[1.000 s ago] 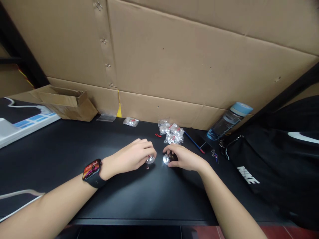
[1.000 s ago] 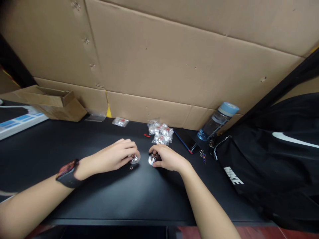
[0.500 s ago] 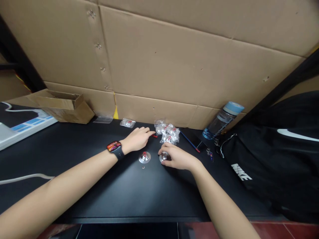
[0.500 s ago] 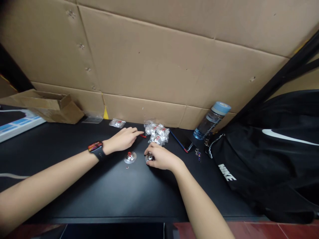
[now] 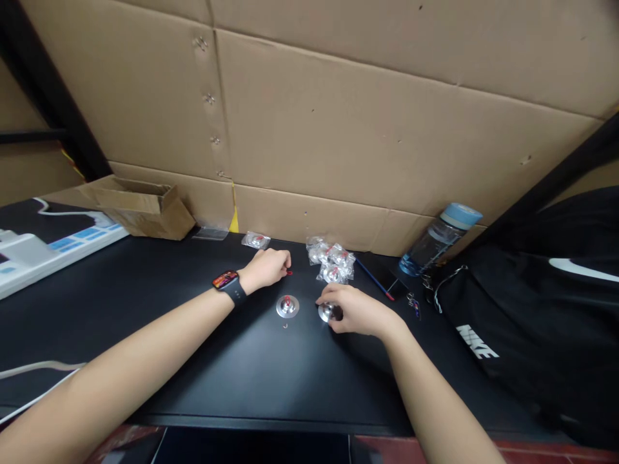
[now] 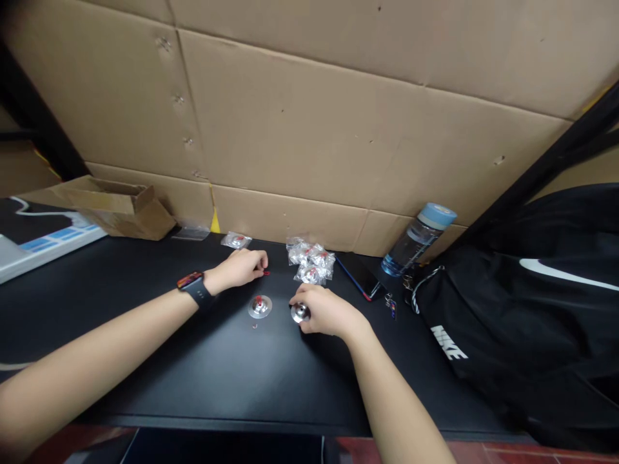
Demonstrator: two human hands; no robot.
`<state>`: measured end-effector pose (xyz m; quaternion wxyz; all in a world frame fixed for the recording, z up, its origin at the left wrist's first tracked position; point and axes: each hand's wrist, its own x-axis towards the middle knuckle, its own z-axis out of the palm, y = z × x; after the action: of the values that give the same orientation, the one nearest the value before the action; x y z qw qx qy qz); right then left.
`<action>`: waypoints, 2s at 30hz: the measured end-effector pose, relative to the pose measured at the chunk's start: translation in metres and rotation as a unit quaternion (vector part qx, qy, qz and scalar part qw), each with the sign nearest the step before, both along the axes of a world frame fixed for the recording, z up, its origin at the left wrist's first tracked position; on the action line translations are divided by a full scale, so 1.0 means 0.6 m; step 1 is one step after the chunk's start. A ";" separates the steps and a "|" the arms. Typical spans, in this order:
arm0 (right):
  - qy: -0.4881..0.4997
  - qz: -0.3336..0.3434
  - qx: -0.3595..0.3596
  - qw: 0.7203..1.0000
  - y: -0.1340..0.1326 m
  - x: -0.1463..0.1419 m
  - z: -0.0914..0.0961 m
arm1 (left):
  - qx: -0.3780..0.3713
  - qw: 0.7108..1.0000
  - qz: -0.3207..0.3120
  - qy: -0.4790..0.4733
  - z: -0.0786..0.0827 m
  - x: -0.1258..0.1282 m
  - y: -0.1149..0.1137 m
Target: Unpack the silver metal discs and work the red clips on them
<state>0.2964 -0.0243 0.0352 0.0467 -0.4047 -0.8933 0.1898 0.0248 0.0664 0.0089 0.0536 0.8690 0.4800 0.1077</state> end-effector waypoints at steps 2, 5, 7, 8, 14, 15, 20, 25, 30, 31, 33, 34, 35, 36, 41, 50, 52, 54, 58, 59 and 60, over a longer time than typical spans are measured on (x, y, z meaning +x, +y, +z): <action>-0.010 0.006 -0.007 1.000 0.000 0.003 0.000 | -0.018 1.000 0.016 0.005 0.003 -0.015 -0.010; -0.014 0.003 -0.006 1.000 0.000 0.007 0.000 | -0.022 0.999 0.041 0.019 0.002 -0.031 -0.041; -0.012 -0.004 0.006 1.000 -0.001 0.007 0.000 | -0.008 0.998 0.058 0.028 -0.001 -0.036 -0.067; -0.009 -0.006 0.015 1.000 -0.002 0.005 0.000 | 0.003 0.998 0.062 0.031 -0.003 -0.037 -0.080; 0.092 -0.015 0.068 0.993 -0.002 -0.013 0.004 | 0.035 0.995 0.009 -0.094 0.010 -0.031 -0.117; 0.128 -0.020 0.076 0.989 -0.001 -0.016 0.003 | 0.028 0.991 -0.002 -0.131 0.017 -0.029 -0.119; 0.285 -0.058 0.128 0.948 -0.001 -0.037 -0.008 | -0.014 0.961 -0.041 -0.272 0.046 -0.020 -0.131; 0.395 -0.076 0.125 0.907 -0.017 -0.062 -0.020 | -0.052 0.935 -0.014 -0.352 0.052 -0.015 -0.137; 0.427 -0.076 0.128 0.892 -0.031 -0.077 -0.027 | -0.051 0.919 -0.044 -0.388 0.044 -0.011 -0.138; 0.431 -0.078 0.129 0.890 -0.032 -0.079 -0.028 | -0.052 0.915 -0.052 -0.396 0.042 -0.010 -0.138; 0.442 -0.079 0.130 0.884 -0.034 -0.084 -0.032 | -0.048 0.911 -0.063 -0.405 0.039 -0.007 -0.140; 0.446 -0.081 0.131 0.882 -0.035 -0.086 -0.033 | -0.041 0.911 -0.063 -0.405 0.038 -0.005 -0.142; 0.448 -0.082 0.133 0.880 -0.036 -0.089 -0.035 | -0.031 0.913 -0.059 -0.402 0.036 -0.004 -0.143; 0.449 -0.083 0.136 0.879 -0.037 -0.091 -0.036 | -0.019 0.917 -0.053 -0.395 0.035 -0.002 -0.145; 0.435 -0.071 0.156 0.884 -0.040 -0.099 -0.034 | 0.030 0.942 -0.033 -0.334 0.032 0.002 -0.153; 0.421 -0.083 0.156 0.890 -0.045 -0.099 -0.020 | 0.075 0.957 -0.012 -0.280 0.038 0.003 -0.160; 0.426 -0.086 0.151 0.888 -0.044 -0.099 -0.022 | 0.086 0.956 -0.012 -0.280 0.040 0.004 -0.162; 0.430 -0.087 0.138 0.888 -0.043 -0.097 -0.025 | 0.094 0.954 -0.012 -0.284 0.042 0.004 -0.164; 0.441 -0.086 0.109 0.887 -0.040 -0.096 -0.028 | 0.097 0.955 -0.005 -0.280 0.044 0.007 -0.168; 0.443 -0.090 0.106 0.886 -0.040 -0.096 -0.029 | 0.096 0.955 -0.002 -0.279 0.044 0.008 -0.168; 0.445 -0.094 0.103 0.885 -0.039 -0.096 -0.030 | 0.095 0.955 0.000 -0.280 0.043 0.009 -0.168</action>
<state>0.2386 -0.0480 0.0174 0.4980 -0.3532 -0.7509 0.2518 0.0302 -0.0346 0.0349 0.1025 0.8051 0.4335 0.3917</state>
